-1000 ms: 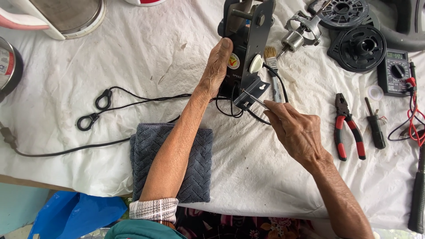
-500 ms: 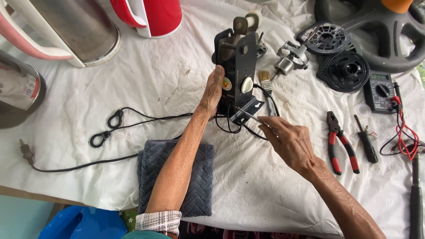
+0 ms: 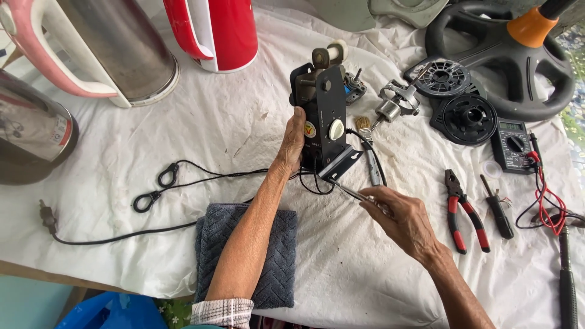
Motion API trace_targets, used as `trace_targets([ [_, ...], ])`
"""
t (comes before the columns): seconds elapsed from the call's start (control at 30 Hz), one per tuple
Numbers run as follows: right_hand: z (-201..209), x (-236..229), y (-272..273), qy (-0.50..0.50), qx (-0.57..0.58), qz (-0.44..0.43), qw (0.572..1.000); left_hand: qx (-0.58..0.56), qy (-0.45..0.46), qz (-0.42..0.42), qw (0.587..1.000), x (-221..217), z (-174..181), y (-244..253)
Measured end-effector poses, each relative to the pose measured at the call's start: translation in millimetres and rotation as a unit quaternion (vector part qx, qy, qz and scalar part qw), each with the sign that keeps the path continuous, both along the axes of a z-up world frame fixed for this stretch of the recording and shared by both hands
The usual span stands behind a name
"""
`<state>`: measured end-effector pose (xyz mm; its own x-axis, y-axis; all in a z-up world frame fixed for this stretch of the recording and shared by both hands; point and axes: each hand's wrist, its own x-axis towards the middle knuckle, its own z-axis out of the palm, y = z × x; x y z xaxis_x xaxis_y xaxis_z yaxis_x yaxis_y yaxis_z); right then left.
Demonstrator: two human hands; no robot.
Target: Cleaning a small electric motor and its housing using a paintbrush and a small scraping tool to remove dust and debris.
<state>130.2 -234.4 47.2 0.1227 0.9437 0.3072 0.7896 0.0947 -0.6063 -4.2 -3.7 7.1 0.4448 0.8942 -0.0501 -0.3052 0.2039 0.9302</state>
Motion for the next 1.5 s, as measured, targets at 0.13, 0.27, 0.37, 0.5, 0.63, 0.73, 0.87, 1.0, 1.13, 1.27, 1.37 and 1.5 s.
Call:
trace_targets([
  [0.13,0,6,-12,0.008,-0.013,0.012,1.000,0.001,0.019,-0.005,1.000,12,-55,17],
  [0.27,-29,38,-28,0.040,-0.005,-0.026,0.999,0.000,-0.006,0.003,1.000,41,-137,55],
  [0.37,-44,61,-31,0.019,0.019,-0.117,0.993,0.041,-0.024,0.005,0.999,55,-188,77],
  [0.5,-43,75,-24,-0.051,-0.005,-0.216,0.975,0.093,-0.047,0.021,0.994,73,-231,101],
  [0.63,-47,72,-20,-0.071,-0.035,-0.235,0.969,0.028,-0.005,0.049,0.998,50,-162,67],
  [0.73,-56,77,-18,-0.099,-0.065,-0.241,0.963,0.093,-0.035,0.054,0.994,47,-181,80],
  [0.87,-64,79,-18,-0.129,-0.036,-0.247,0.960,0.118,-0.022,0.123,0.985,19,-62,23],
  [1.0,-69,78,-16,-0.194,0.023,-0.239,0.951,0.184,0.003,0.167,0.969,20,-82,38],
  [1.13,-66,68,-8,-0.182,0.058,-0.224,0.956,0.229,0.032,0.168,0.958,28,-117,55],
  [1.27,-82,53,11,-0.108,0.076,-0.131,0.983,0.287,-0.001,0.165,0.944,10,-25,8],
  [1.37,-74,23,30,-0.115,0.096,-0.068,0.986,0.301,0.011,0.167,0.939,9,-34,13],
  [1.5,-41,-11,53,-0.137,0.045,-0.036,0.989,0.301,0.009,0.175,0.937,15,-53,21],
])
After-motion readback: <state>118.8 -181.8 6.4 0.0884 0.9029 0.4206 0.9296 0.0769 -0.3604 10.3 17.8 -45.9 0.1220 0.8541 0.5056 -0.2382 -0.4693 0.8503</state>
